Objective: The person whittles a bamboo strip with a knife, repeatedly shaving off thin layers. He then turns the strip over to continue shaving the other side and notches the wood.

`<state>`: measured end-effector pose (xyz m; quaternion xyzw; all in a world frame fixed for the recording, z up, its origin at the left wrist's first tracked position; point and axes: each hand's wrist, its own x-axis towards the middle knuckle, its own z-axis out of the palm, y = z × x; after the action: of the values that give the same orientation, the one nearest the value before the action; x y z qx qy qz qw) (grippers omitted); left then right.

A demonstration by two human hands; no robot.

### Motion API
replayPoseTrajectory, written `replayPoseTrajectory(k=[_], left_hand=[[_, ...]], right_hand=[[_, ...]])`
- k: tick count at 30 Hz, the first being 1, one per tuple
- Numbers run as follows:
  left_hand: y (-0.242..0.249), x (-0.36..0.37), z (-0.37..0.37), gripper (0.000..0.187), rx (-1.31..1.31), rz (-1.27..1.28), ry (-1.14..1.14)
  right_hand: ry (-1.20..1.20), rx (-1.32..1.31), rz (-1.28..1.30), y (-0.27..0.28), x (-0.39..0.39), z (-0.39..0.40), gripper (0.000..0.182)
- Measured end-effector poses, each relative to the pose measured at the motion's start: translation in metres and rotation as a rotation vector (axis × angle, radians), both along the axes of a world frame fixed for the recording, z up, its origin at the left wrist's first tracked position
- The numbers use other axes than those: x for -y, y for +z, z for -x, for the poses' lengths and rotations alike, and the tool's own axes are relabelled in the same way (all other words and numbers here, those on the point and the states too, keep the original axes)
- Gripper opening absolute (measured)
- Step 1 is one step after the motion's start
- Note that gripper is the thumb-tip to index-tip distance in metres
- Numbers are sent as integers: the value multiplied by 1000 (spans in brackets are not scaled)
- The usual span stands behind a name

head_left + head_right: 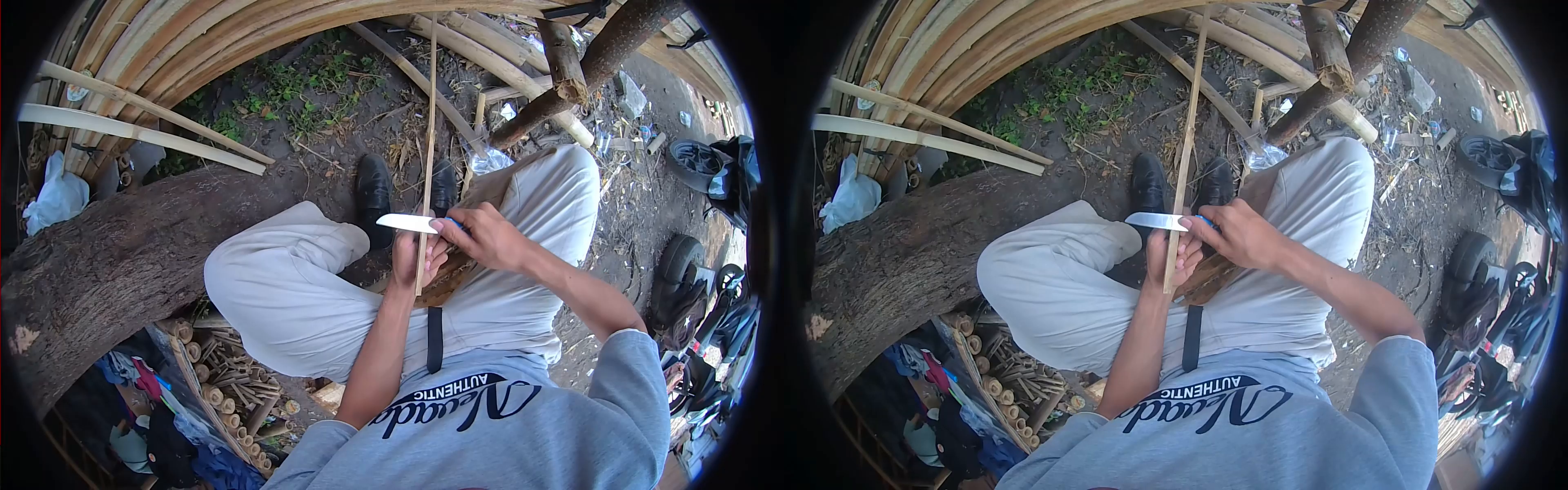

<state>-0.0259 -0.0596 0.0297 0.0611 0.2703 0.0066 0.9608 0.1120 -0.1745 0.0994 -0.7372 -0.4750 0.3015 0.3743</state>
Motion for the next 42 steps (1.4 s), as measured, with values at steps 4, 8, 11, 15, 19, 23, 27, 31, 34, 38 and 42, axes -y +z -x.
replayPoseTrajectory(k=[4, 8, 11, 15, 19, 23, 27, 31, 34, 38, 42], left_hand=[[5, -1, -15, 31, 104, -67, -37], [7, -1, -16, 40, 55, -121, 68], [-9, -3, -16, 35, 235, 60, 47], [-1, -6, -13, 33, 174, -209, -1], [3, -5, -19, 34, 240, -150, 34], [-1, -2, -9, 36, 170, -95, 0], [7, 3, -11, 38, -1, -17, -9], [-3, -8, -13, 37, 202, -146, 0], [0, -9, -17, 35, 174, -97, 28], [4, -7, -16, 32, 125, -66, 40], [-1, -8, -17, 30, 124, -53, 70]], right_hand=[[-123, -58, 188, -1, -8, -25, 39], [70, -179, 73, 20, 3, 18, 40], [-57, -217, 111, 16, -2, 5, 38], [16, -169, 46, 12, 6, 25, 37], [-80, -197, 109, 24, 1, 13, 36], [-118, -23, 18, 0, 9, 19, 37], [-40, -76, 77, 3, 8, 1, 35], [37, -86, 46, 19, 3, 17, 39], [13, -66, 98, 19, 1, 16, 38], [-57, 30, 48, 8, 1, 12, 37], [-2, -30, 72, 16, 1, 16, 35]])
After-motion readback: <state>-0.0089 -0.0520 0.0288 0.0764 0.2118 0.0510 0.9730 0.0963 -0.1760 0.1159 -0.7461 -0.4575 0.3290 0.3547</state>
